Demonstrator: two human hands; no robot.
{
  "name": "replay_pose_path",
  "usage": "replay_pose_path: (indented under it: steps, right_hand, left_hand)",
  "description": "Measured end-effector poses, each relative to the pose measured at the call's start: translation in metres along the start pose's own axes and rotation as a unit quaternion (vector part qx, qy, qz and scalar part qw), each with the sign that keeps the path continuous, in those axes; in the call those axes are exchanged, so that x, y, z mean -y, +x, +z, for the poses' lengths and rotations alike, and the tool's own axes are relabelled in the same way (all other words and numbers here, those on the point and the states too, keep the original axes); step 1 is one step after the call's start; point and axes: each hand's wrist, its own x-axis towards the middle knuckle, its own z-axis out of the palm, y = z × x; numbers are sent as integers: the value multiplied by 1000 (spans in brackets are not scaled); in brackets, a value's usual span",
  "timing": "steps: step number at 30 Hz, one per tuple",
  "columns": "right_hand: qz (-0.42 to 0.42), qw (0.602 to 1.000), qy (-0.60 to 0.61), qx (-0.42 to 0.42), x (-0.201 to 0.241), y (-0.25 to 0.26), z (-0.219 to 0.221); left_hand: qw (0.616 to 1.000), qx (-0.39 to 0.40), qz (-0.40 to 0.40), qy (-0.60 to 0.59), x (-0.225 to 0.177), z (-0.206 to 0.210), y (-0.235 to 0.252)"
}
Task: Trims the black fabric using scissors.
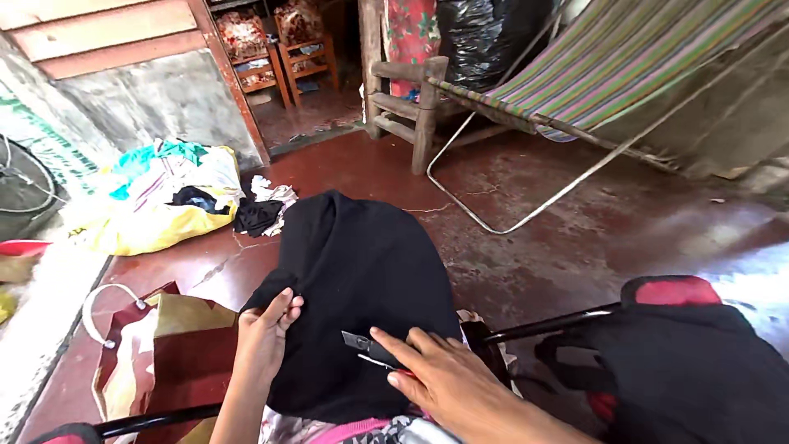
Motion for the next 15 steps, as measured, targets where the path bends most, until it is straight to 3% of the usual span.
replay_pose_path:
  steps: [3,6,8,10,12,13,15]
  right_hand:
    - [31,999,40,-21,-1,-1,-1]
    - [73,962,259,45,-5,4,-25]
    - [75,891,447,12,-3,4,-26]
    - [97,776,623,0,5,3,-27]
    - [129,677,724,26,10,2,-32]
    - [135,658,740,41,10,3,-32]
    - [124,676,723,67,10,3,-32]
  left_hand:
    - [1000,4,-3,-7,0,-1,0]
    - [1000,2,-18,-25,-2,0,-3]
    - [998,2,-48,-37,-6,0,-3]
    - [996,3,-83,-44,-11,-1,-1]
    - [994,-2,-100,-36,-16,-1,2]
    - [995,-6,-97,-30,-18,0,4]
    - [997,-12,-72,-13,-20,1,7]
